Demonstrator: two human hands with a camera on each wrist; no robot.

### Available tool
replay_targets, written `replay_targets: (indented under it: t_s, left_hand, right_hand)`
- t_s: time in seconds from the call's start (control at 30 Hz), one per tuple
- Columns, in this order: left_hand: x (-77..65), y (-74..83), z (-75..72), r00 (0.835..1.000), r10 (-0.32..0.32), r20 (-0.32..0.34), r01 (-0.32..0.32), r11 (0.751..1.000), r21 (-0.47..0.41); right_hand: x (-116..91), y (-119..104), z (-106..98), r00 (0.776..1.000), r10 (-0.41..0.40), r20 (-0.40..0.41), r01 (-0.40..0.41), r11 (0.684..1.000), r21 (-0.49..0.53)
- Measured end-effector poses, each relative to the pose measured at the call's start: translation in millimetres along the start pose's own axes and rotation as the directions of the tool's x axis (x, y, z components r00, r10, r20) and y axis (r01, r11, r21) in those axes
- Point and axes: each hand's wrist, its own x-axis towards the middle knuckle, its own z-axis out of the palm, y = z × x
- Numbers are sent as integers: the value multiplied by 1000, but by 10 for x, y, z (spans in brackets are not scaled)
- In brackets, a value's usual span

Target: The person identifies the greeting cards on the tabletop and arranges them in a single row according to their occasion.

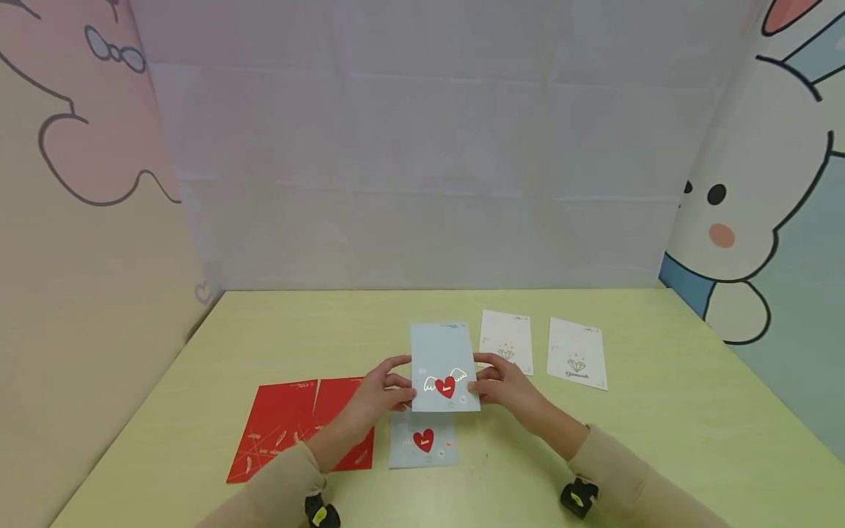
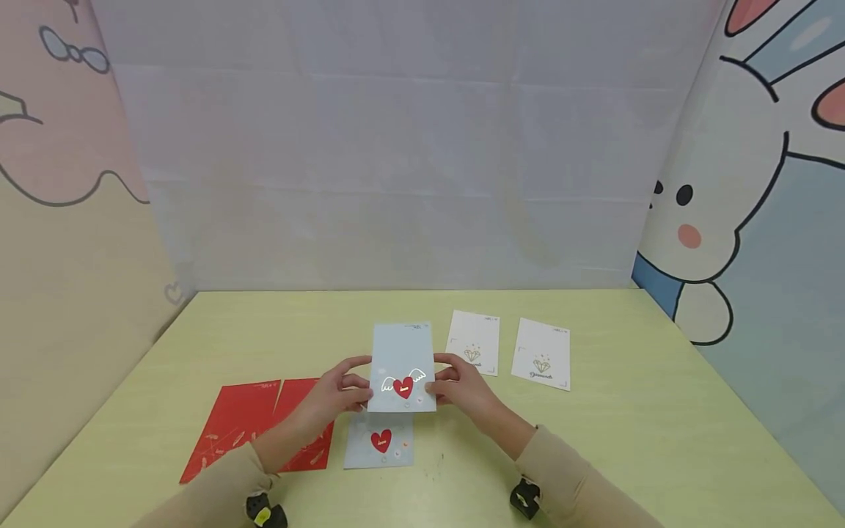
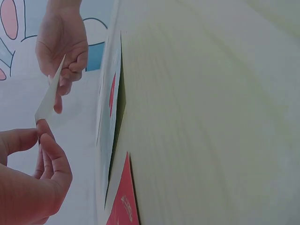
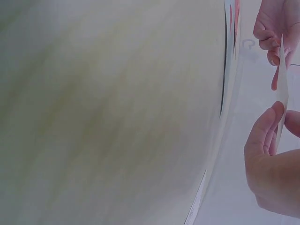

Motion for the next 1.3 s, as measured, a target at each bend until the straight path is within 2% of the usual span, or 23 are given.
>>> replay_targets:
  t_s: [0.13,0.5,0.73,0.9,1.03,1.3]
  left_hand:
    - [-34,6,79,1000,0,30,0,1000,-2]
    - [-78,66,324,994,0,114,2,1000,-16]
    - [-93,80,478,993,5,118,-16,996,88]
    - [-103,93,535,990,25,137,-49,984,173]
    - [-106,88,559,986,29,164,-60,981,186]
    - [-138,84,587,982,-35,187,5,988,155]
  right_hand:
    - [-74,-4,-73,1000,-12,-1,12,1000,-12]
    - [-234,43,-287,993,22,-116,-32,996,-86]
    - [-288,107,-403,986,51,-161,-75,986,-147]
    - [-326,128,-472,987,49,-155,-78,979,-186]
    - [-340,147,-510,989,57,-135,-85,973,-214]
    - [-343,183,-542,994,67,-81,-84,969,-232]
